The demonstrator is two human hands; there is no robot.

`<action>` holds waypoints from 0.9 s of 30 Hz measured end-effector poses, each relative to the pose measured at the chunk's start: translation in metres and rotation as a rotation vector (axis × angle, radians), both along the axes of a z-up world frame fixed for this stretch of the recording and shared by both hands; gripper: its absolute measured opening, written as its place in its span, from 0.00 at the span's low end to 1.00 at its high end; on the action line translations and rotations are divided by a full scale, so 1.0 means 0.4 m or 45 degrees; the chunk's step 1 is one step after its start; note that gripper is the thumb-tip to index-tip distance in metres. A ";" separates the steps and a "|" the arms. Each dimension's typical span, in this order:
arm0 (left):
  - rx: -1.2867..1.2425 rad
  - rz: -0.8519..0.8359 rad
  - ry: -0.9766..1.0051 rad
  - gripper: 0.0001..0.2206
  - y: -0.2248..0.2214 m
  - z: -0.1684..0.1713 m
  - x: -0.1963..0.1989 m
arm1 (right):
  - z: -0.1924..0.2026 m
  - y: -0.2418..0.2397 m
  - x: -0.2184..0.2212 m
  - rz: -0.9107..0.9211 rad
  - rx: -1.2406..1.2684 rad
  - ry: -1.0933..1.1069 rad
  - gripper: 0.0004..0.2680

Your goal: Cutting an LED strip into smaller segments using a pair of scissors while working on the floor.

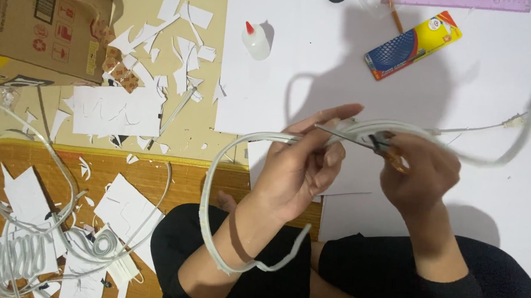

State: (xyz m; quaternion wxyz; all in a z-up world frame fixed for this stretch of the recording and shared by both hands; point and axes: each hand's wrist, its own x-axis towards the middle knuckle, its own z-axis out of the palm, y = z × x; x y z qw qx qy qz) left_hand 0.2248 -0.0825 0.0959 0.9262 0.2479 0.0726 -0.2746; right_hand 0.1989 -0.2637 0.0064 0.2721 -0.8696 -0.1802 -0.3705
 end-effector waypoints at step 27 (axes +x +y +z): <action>0.087 -0.015 -0.036 0.16 0.008 0.016 -0.002 | 0.026 -0.028 0.004 -0.112 -0.055 0.033 0.04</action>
